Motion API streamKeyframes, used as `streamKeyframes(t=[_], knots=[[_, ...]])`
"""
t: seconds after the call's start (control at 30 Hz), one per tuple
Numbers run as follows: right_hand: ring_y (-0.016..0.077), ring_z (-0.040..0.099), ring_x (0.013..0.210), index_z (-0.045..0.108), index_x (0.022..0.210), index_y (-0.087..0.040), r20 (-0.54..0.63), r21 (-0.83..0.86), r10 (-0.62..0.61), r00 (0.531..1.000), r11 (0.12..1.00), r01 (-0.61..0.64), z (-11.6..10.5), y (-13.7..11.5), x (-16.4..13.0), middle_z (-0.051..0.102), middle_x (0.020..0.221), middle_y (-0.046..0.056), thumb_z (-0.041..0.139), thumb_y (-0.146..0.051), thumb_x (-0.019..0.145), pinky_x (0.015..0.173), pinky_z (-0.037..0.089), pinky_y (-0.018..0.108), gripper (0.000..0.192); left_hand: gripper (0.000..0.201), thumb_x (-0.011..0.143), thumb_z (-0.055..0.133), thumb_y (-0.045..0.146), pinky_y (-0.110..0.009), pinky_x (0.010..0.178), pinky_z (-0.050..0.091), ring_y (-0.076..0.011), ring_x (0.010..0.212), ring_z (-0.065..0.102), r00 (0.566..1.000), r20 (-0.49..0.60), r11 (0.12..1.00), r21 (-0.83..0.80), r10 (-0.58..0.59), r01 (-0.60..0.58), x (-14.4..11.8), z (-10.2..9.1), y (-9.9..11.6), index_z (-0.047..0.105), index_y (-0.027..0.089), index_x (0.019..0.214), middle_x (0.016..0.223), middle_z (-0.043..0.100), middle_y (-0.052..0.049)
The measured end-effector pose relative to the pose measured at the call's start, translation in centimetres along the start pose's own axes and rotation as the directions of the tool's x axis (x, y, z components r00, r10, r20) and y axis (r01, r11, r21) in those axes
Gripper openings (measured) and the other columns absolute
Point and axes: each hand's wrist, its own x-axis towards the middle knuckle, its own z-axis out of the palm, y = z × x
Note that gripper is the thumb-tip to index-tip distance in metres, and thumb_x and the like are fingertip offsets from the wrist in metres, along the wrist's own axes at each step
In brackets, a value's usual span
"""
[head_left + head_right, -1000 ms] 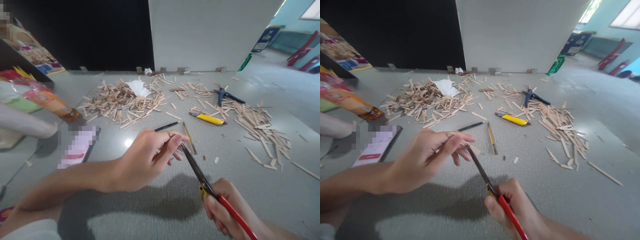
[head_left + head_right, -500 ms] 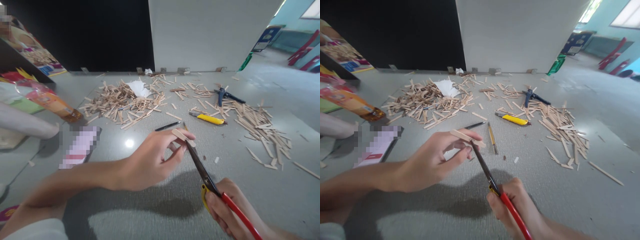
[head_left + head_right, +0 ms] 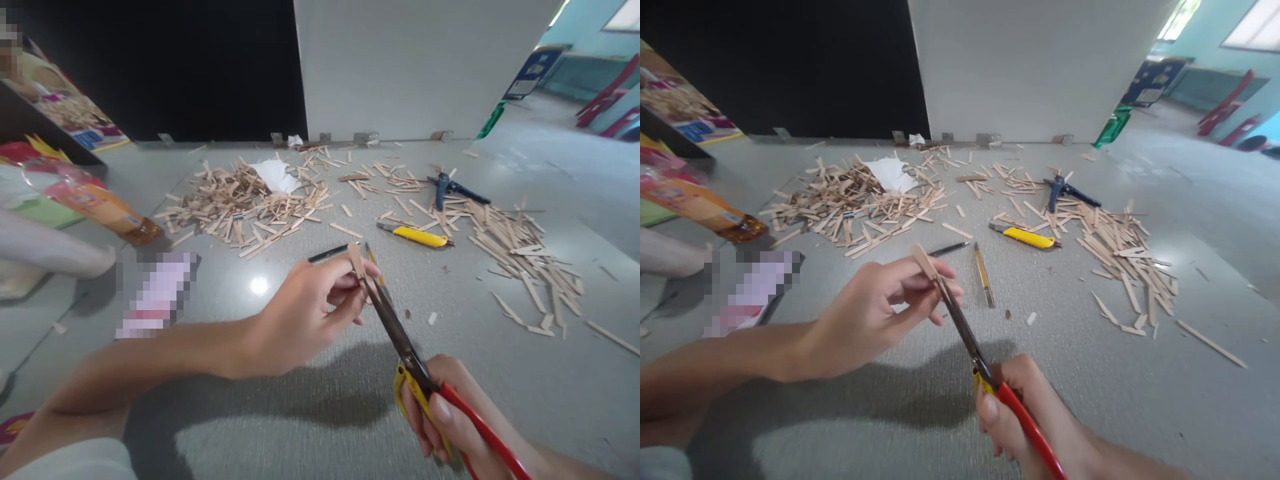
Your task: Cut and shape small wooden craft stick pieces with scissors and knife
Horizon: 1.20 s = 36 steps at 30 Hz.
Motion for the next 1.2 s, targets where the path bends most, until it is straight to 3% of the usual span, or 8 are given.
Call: streamKeyframes(t=[0.1, 0.27, 0.5, 0.63, 0.8, 1.0, 1.2], knots=[[0.0115, 0.047, 0.054, 0.056, 0.085, -0.022, -0.010, 0.015, 0.020, 1.000, 1.000, -0.020, 0.0, 0.3, -0.4, 0.053, 0.066, -0.003, 0.045, -0.079, 0.105, 0.055, 0.044, 0.026, 0.061, 0.013, 0.105, 0.057, 0.014, -0.022, 0.080, 0.071, -0.0171, 0.087, 0.085, 1.000, -0.001, 0.999, 0.030, 0.016, -0.016, -0.2, 0.2, -0.3, 0.062, 0.014, 0.116, 0.101, 0.084, -0.009], [0.0097, 0.043, 0.049, 0.053, 0.086, -0.023, 0.026, 0.107, 0.065, 0.998, 0.992, -0.067, 0.9, -1.0, -0.2, 0.050, 0.063, -0.006, 0.044, -0.084, 0.103, 0.054, 0.043, 0.026, 0.064, 0.010, 0.104, 0.054, 0.009, -0.019, 0.081, 0.069, -0.0147, 0.087, 0.085, 0.987, -0.057, 0.981, 0.134, 0.151, -0.142, -0.5, 0.7, -0.9, 0.060, 0.018, 0.107, 0.103, 0.085, -0.008], [0.0100, 0.043, 0.048, 0.051, 0.086, -0.024, -0.017, 0.098, 0.157, 0.987, 0.983, -0.154, 0.9, -0.3, -0.8, 0.049, 0.059, -0.007, 0.047, -0.085, 0.101, 0.053, 0.045, 0.025, 0.063, 0.019, 0.104, 0.055, 0.005, -0.017, 0.084, 0.067, -0.0143, 0.090, 0.086, 0.968, -0.069, 0.947, 0.233, 0.243, -0.221, -0.5, 1.0, -1.4, 0.063, 0.017, 0.118, 0.106, 0.087, -0.008], [0.0105, 0.044, 0.045, 0.054, 0.080, -0.024, -0.017, 0.029, 0.108, 0.994, 0.994, -0.108, 0.6, 0.4, -0.5, 0.046, 0.053, -0.007, 0.048, -0.082, 0.102, 0.050, 0.043, 0.025, 0.063, 0.022, 0.104, 0.057, 0.005, -0.018, 0.085, 0.068, -0.0152, 0.091, 0.087, 0.969, -0.069, 0.948, 0.235, 0.236, -0.214, -0.7, 1.0, -1.2, 0.063, 0.017, 0.122, 0.105, 0.088, -0.007], [0.0088, 0.041, 0.042, 0.048, 0.069, -0.024, -0.037, -0.041, 0.022, 0.999, 0.999, -0.024, 1.3, -0.9, 1.0, 0.043, 0.049, -0.007, 0.043, -0.085, 0.102, 0.044, 0.035, 0.022, 0.069, 0.023, 0.102, 0.058, 0.003, -0.013, 0.077, 0.066, -0.0118, 0.079, 0.086, 0.976, -0.079, 0.963, 0.197, 0.202, -0.183, -1.0, 1.4, -0.9, 0.062, 0.015, 0.121, 0.101, 0.088, -0.006], [0.0074, 0.036, 0.041, 0.039, 0.067, -0.027, -0.053, -0.105, 0.067, 0.996, 0.992, -0.072, 1.8, -2.0, 1.3, 0.038, 0.052, -0.008, 0.042, -0.091, 0.098, 0.041, 0.033, 0.021, 0.072, 0.021, 0.100, 0.056, 0.003, -0.012, 0.076, 0.066, -0.0115, 0.082, 0.085, 0.974, -0.096, 0.957, 0.227, 0.207, -0.181, -1.2, 1.5, -0.8, 0.062, 0.016, 0.116, 0.110, 0.087, -0.007], [0.0068, 0.032, 0.042, 0.036, 0.065, -0.027, -0.074, -0.130, 0.107, 0.991, 0.985, -0.116, 1.9, -1.9, 1.5, 0.035, 0.051, -0.008, 0.045, -0.087, 0.100, 0.040, 0.026, 0.021, 0.071, 0.019, 0.099, 0.057, 0.007, -0.017, 0.069, 0.068, -0.0128, 0.072, 0.083, 0.984, -0.080, 0.968, 0.210, 0.156, -0.136, -1.2, 1.3, -0.6, 0.065, 0.017, 0.113, 0.101, 0.087, -0.005]])
